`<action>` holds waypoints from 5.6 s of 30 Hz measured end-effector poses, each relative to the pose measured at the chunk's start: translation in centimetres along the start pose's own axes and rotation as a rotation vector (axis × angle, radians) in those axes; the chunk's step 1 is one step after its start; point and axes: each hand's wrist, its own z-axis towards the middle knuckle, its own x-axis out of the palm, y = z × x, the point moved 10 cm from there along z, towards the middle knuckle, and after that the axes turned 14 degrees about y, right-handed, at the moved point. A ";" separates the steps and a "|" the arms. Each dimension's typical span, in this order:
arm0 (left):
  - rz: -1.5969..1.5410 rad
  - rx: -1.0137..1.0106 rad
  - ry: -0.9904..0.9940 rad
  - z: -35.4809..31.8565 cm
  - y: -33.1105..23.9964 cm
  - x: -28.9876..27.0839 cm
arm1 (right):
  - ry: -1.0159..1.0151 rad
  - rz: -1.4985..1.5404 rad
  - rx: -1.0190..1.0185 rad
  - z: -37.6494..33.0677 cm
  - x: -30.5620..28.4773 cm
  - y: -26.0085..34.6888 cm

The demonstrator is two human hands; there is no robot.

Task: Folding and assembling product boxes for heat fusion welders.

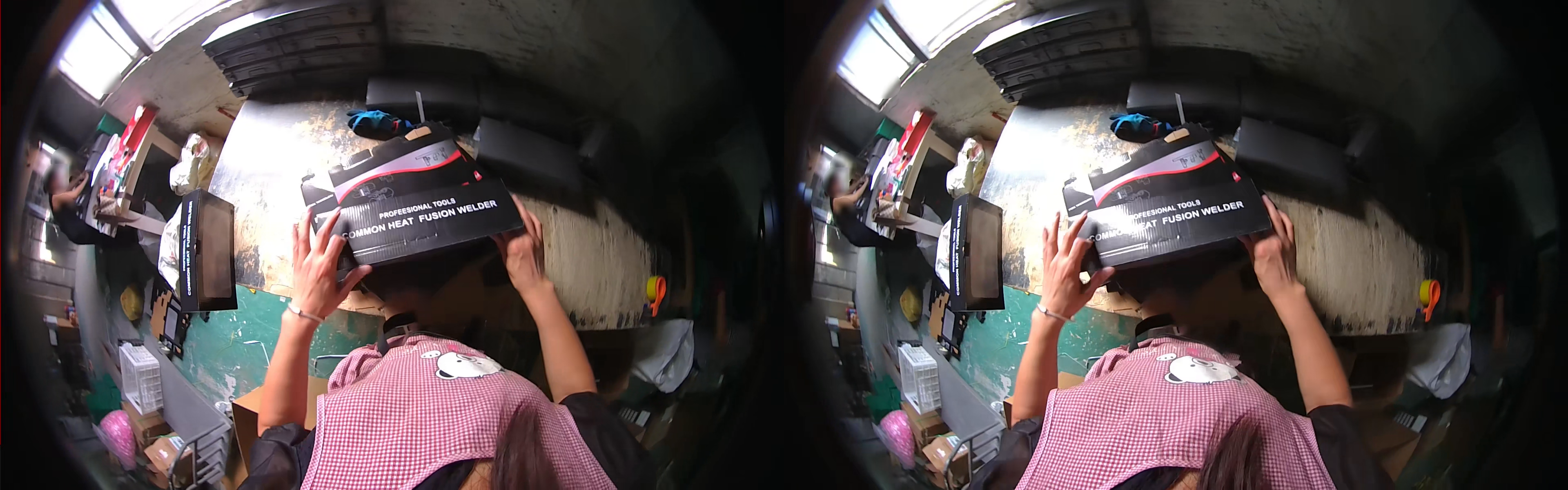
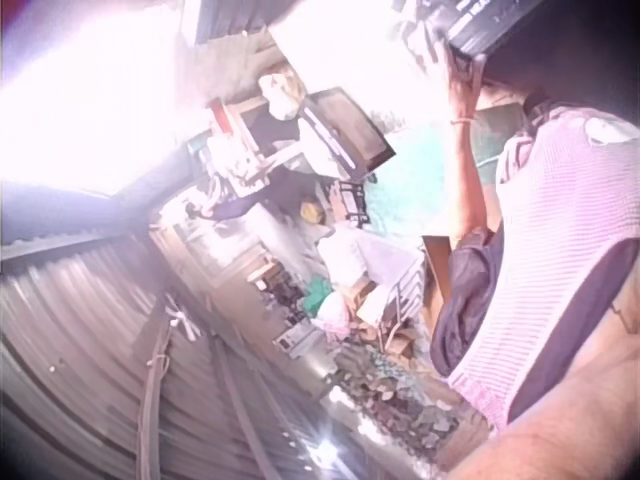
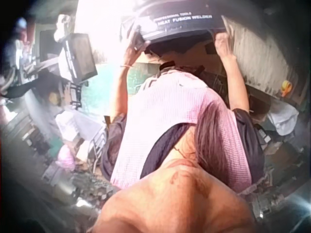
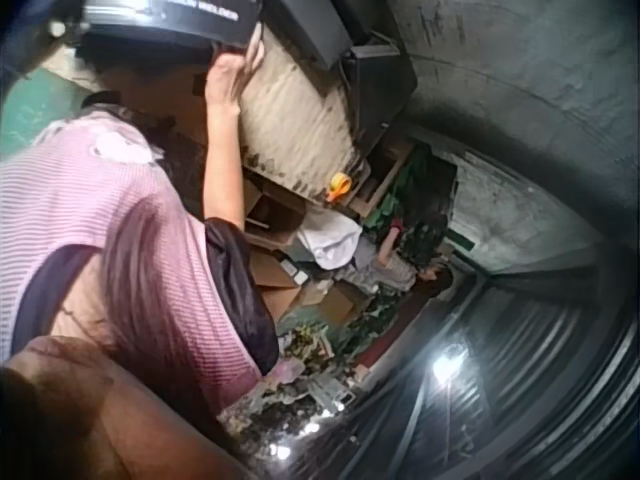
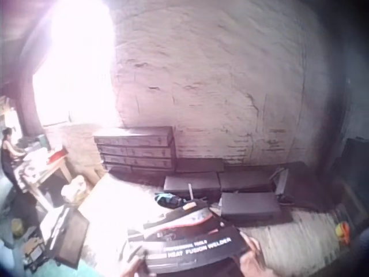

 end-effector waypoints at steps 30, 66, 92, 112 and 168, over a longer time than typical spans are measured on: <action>0.110 0.174 0.067 3.3 -2.0 1.4 | 0.206 -0.106 -0.138 3.9 3.8 2.7; 0.270 0.254 0.336 1.1 -5.1 5.0 | 0.217 -0.017 -0.299 -0.1 6.3 2.0; 0.075 0.114 0.186 5.2 -10.1 6.3 | 0.234 1.076 0.621 -6.5 9.4 5.7; -0.064 -0.114 -0.144 -0.4 2.5 -3.6 | -0.210 0.903 0.675 -9.4 1.9 -2.9; -1.605 0.035 0.111 4.6 -11.3 5.5 | -0.214 1.302 0.680 -13.7 -6.9 -14.5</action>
